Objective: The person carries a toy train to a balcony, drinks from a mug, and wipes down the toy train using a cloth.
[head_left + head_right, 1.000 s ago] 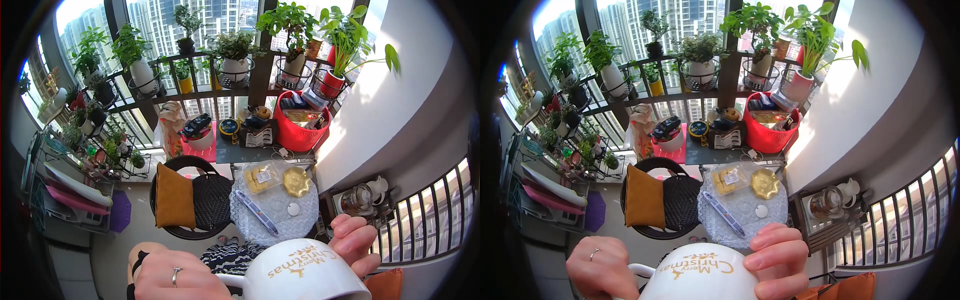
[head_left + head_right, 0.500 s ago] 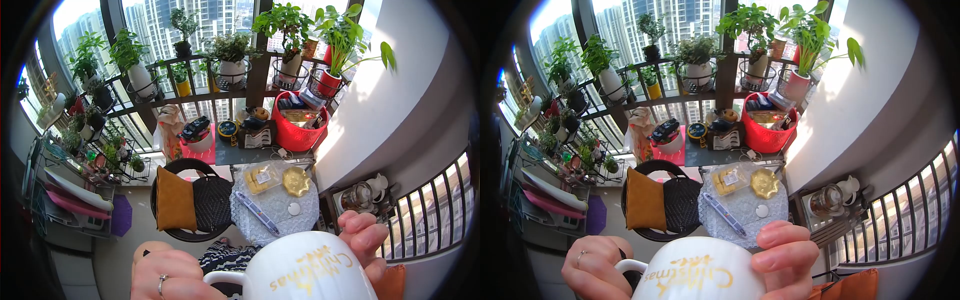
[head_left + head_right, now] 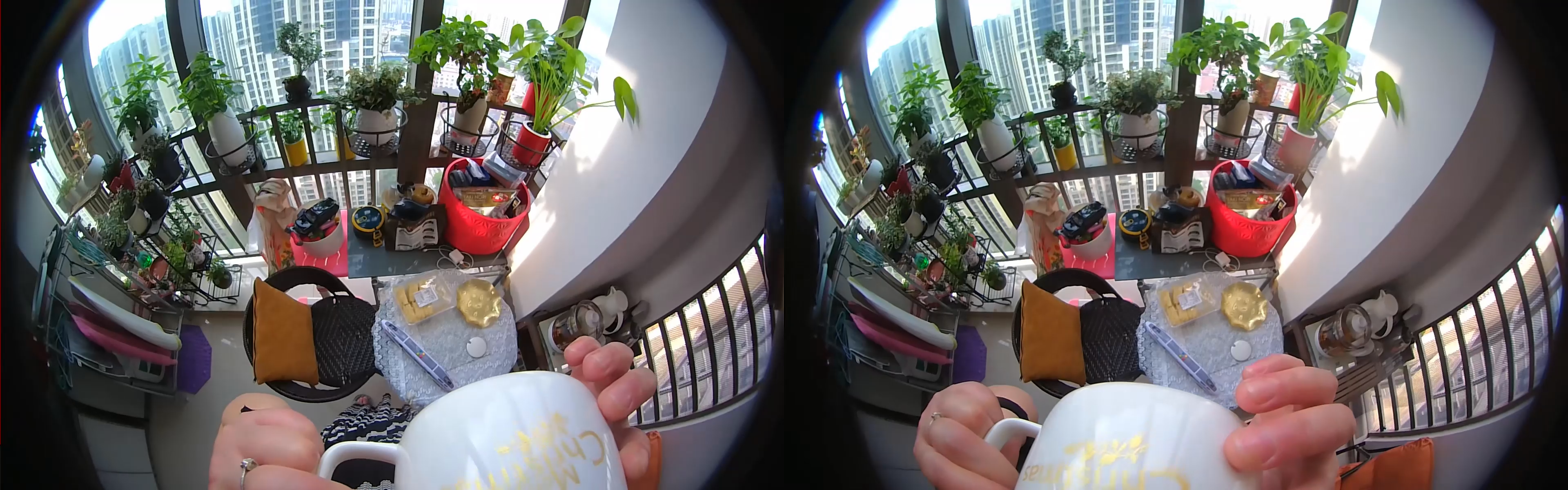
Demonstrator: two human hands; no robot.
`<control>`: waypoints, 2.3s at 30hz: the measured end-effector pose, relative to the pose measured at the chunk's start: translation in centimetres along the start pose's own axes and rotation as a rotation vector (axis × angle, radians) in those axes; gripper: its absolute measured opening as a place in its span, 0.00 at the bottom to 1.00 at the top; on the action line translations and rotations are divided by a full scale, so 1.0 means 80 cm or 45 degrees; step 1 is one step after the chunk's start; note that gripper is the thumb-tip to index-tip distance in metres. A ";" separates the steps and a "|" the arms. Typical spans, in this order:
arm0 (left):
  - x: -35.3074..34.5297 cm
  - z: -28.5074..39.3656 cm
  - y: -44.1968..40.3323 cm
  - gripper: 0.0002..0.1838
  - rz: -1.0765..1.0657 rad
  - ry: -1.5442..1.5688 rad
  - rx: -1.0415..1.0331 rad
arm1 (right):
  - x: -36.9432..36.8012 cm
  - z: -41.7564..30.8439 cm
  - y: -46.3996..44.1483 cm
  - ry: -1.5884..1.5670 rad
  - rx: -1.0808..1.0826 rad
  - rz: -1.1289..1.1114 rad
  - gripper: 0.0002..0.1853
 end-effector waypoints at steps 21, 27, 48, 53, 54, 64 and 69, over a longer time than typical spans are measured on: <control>0.031 0.034 0.051 0.15 0.330 -1.674 0.214 | -0.003 -0.007 -0.005 0.086 0.032 0.098 0.05; 0.031 0.030 0.039 0.15 0.338 -0.947 0.039 | -0.006 0.000 -0.003 0.100 -0.002 0.066 0.06; 0.028 0.023 0.029 0.14 0.333 -0.476 0.027 | 0.006 -0.015 -0.002 0.072 -0.097 0.098 0.04; 0.021 0.022 0.021 0.15 0.345 -0.409 0.027 | 0.004 -0.014 -0.003 0.018 -0.118 0.130 0.05; 0.025 0.023 0.026 0.15 0.407 -0.442 0.026 | 0.004 -0.012 -0.002 0.020 -0.126 0.130 0.04; 0.029 0.027 0.037 0.15 0.475 -0.357 -0.037 | 0.003 -0.008 0.004 0.036 -0.158 0.186 0.03; 0.031 0.022 0.035 0.16 0.404 -0.565 0.108 | 0.001 -0.006 0.005 0.024 -0.165 0.212 0.03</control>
Point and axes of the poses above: each hand's wrist, its own y-axis away from the middle knuckle, its own x-axis out of the back of the hand, z = x × y, the point moved 10 cm from there along -y, towards the middle knuckle, and after that the axes turned 13 degrees about -y, right-handed, at the moved point
